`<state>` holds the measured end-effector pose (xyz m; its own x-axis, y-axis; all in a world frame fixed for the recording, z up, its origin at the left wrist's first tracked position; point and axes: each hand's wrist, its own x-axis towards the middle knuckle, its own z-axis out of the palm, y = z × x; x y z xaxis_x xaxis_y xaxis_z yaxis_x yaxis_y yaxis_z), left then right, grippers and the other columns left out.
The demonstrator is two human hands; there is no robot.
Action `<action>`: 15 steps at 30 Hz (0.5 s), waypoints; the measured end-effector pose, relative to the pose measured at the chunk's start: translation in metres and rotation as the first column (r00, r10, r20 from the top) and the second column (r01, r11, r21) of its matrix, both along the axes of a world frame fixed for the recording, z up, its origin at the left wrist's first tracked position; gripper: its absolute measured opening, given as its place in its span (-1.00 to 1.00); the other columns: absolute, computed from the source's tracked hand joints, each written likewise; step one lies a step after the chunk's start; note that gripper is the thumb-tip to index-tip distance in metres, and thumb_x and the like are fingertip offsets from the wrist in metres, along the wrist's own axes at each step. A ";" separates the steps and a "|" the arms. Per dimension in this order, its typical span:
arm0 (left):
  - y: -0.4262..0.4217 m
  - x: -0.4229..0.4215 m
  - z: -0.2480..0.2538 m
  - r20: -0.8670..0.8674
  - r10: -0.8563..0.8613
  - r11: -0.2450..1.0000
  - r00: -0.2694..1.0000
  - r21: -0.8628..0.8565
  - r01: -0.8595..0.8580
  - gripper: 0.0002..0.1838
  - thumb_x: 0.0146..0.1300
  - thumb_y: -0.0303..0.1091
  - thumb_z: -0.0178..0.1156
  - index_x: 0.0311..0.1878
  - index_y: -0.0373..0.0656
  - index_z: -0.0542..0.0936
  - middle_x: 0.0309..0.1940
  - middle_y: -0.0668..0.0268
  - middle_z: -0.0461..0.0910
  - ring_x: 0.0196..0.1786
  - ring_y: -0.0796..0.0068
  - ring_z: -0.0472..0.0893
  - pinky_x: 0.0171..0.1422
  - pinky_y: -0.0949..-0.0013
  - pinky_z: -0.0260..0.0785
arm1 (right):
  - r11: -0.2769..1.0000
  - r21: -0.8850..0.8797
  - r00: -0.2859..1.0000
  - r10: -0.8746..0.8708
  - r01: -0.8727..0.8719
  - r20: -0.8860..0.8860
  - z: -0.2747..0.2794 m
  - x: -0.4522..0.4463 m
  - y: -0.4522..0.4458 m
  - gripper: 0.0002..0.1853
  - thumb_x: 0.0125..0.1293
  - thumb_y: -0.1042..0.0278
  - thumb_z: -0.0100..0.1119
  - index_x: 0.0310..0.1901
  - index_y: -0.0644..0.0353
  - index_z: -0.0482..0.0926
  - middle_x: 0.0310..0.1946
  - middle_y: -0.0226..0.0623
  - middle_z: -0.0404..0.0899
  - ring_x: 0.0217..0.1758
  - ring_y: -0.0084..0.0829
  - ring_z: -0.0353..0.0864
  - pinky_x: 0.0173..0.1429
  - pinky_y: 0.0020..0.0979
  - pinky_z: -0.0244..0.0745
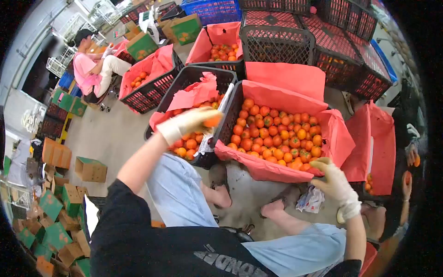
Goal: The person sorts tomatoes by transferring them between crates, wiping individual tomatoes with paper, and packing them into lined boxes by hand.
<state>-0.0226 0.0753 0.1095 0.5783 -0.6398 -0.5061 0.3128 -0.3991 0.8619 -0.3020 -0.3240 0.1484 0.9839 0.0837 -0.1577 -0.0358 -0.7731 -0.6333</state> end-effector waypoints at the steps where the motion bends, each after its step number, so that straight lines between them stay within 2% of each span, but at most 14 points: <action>1: 0.024 0.018 -0.002 -0.023 0.039 0.997 0.999 0.061 -0.038 -0.30 0.38 0.11 0.11 0.42 -0.16 0.30 0.27 0.15 0.40 0.08 0.31 0.57 0.09 0.27 0.50 | 0.999 -0.001 0.999 0.032 -0.032 -0.029 -0.014 0.007 0.006 -0.43 0.07 0.45 0.34 0.19 0.20 0.49 0.15 -0.06 0.43 0.23 -0.13 0.46 0.30 -0.27 0.38; 2: 0.045 0.033 -0.007 -0.045 0.082 0.989 0.996 0.125 -0.076 -0.25 0.39 0.12 0.09 0.48 -0.15 0.21 0.35 0.12 0.35 0.14 0.25 0.57 0.16 0.21 0.48 | 0.998 0.001 0.996 0.067 -0.067 -0.060 -0.031 0.015 0.013 -0.45 0.10 0.38 0.36 0.17 0.22 0.49 0.15 -0.02 0.43 0.23 -0.08 0.46 0.31 -0.23 0.37; 4: 0.089 0.080 -0.069 0.110 -0.038 0.947 0.993 0.323 0.000 -0.07 0.28 0.23 0.17 0.52 -0.15 0.11 0.40 0.01 0.29 0.24 0.15 0.53 0.27 0.12 0.40 | 0.999 0.008 0.999 0.044 -0.044 -0.008 -0.083 0.029 0.021 -0.43 0.13 0.31 0.36 0.20 0.22 0.46 0.14 0.02 0.43 0.24 -0.03 0.45 0.33 -0.20 0.35; 5: 0.110 0.091 -0.096 0.302 -0.188 0.858 0.935 0.514 0.006 0.01 0.19 0.26 0.23 0.53 -0.16 0.08 0.39 -0.05 0.29 0.26 0.11 0.52 0.30 0.09 0.38 | 0.998 0.014 0.996 0.067 -0.068 0.051 -0.112 0.038 0.028 -0.41 0.15 0.27 0.37 0.22 0.22 0.44 0.15 0.04 0.42 0.25 0.01 0.43 0.34 -0.17 0.34; 6: 0.125 0.090 -0.116 0.438 -0.366 0.733 0.821 0.680 -0.037 0.10 0.11 0.29 0.29 0.54 -0.16 0.06 0.38 -0.11 0.29 0.28 0.08 0.51 0.32 0.07 0.36 | 0.996 -0.088 0.997 0.032 -0.026 0.064 -0.133 0.045 0.041 -0.36 0.12 0.18 0.40 0.22 0.21 0.44 0.18 0.05 0.41 0.24 0.02 0.44 0.27 -0.12 0.39; 7: 0.127 0.064 -0.099 0.401 -0.531 0.517 0.746 0.851 -0.090 0.24 -0.05 0.27 0.39 0.56 -0.13 -0.03 0.40 -0.21 0.21 0.27 -0.05 0.49 0.31 0.05 0.38 | 0.980 -0.196 0.998 0.003 0.010 0.065 -0.155 0.047 0.053 -0.37 0.10 0.16 0.41 0.20 0.18 0.46 0.11 0.03 0.45 0.17 0.01 0.48 0.20 -0.12 0.43; 8: 0.131 0.049 -0.100 0.337 -0.649 0.365 0.682 0.925 -0.109 0.32 -0.17 0.04 0.53 0.57 -0.06 -0.12 0.42 -0.24 0.13 0.28 -0.18 0.45 0.30 0.04 0.39 | 0.952 -0.301 0.997 -0.030 0.049 0.068 -0.170 0.048 0.063 -0.37 0.08 0.14 0.41 0.19 0.16 0.47 0.05 0.00 0.50 0.10 0.00 0.53 0.13 -0.13 0.47; 10: 0.146 0.056 -0.134 0.465 -0.511 0.514 0.723 0.839 -0.177 0.46 -0.37 -0.22 0.63 0.58 0.03 -0.19 0.47 -0.23 0.00 0.32 -0.25 0.39 0.32 0.05 0.39 | 0.871 -0.468 0.987 -0.158 0.149 0.021 -0.166 0.051 0.083 -0.37 0.01 0.11 0.45 0.15 0.11 0.51 -0.11 -0.10 0.56 -0.07 -0.06 0.60 -0.07 -0.12 0.51; 11: 0.153 0.063 -0.144 0.535 -0.439 0.599 0.722 0.773 -0.208 0.50 -0.43 -0.30 0.64 0.58 0.05 -0.19 0.48 -0.22 -0.05 0.33 -0.27 0.36 0.33 0.04 0.39 | 0.860 -0.479 0.984 -0.141 0.178 0.113 -0.169 0.051 0.083 -0.42 -0.04 0.12 0.47 0.07 0.07 0.57 -0.24 -0.21 0.58 -0.17 -0.13 0.63 -0.16 -0.13 0.52; 12: 0.157 0.067 -0.149 0.593 -0.357 0.675 0.721 0.698 -0.239 0.54 -0.50 -0.39 0.65 0.58 0.07 -0.20 0.50 -0.21 -0.10 0.35 -0.28 0.33 0.34 0.04 0.40 | 0.858 -0.484 0.985 -0.142 0.174 0.102 -0.170 0.053 0.083 -0.42 -0.04 0.12 0.47 0.07 0.07 0.57 -0.24 -0.21 0.58 -0.17 -0.13 0.63 -0.16 -0.13 0.52; 13: 0.164 0.074 -0.159 0.636 -0.313 0.715 0.706 0.647 -0.266 0.57 -0.53 -0.40 0.66 0.58 0.08 -0.21 0.52 -0.19 -0.18 0.41 -0.29 0.24 0.37 0.04 0.37 | 0.864 -0.478 0.987 -0.147 0.159 0.063 -0.170 0.054 0.082 -0.44 -0.06 0.13 0.47 0.03 0.07 0.58 -0.23 -0.22 0.58 -0.16 -0.13 0.63 -0.16 -0.13 0.52; 14: 0.165 0.082 -0.156 0.556 -0.352 0.711 0.753 0.682 -0.171 0.56 -0.53 -0.36 0.66 0.58 0.07 -0.21 0.53 -0.18 -0.22 0.46 -0.26 0.14 0.39 0.06 0.36 | 0.870 -0.469 0.987 -0.156 0.151 0.028 -0.172 0.056 0.081 -0.47 -0.08 0.14 0.48 -0.01 0.06 0.60 -0.23 -0.22 0.58 -0.16 -0.13 0.63 -0.15 -0.13 0.52; 15: 0.162 0.089 -0.153 0.530 -0.419 0.703 0.737 0.703 -0.106 0.55 -0.52 -0.34 0.66 0.58 0.05 -0.20 0.53 -0.15 -0.22 0.48 -0.22 0.12 0.44 0.10 0.29 | 0.868 -0.471 0.987 -0.155 0.156 0.041 -0.176 0.055 0.080 -0.50 -0.11 0.15 0.48 -0.06 0.05 0.61 -0.23 -0.24 0.59 -0.18 -0.13 0.63 -0.15 -0.14 0.52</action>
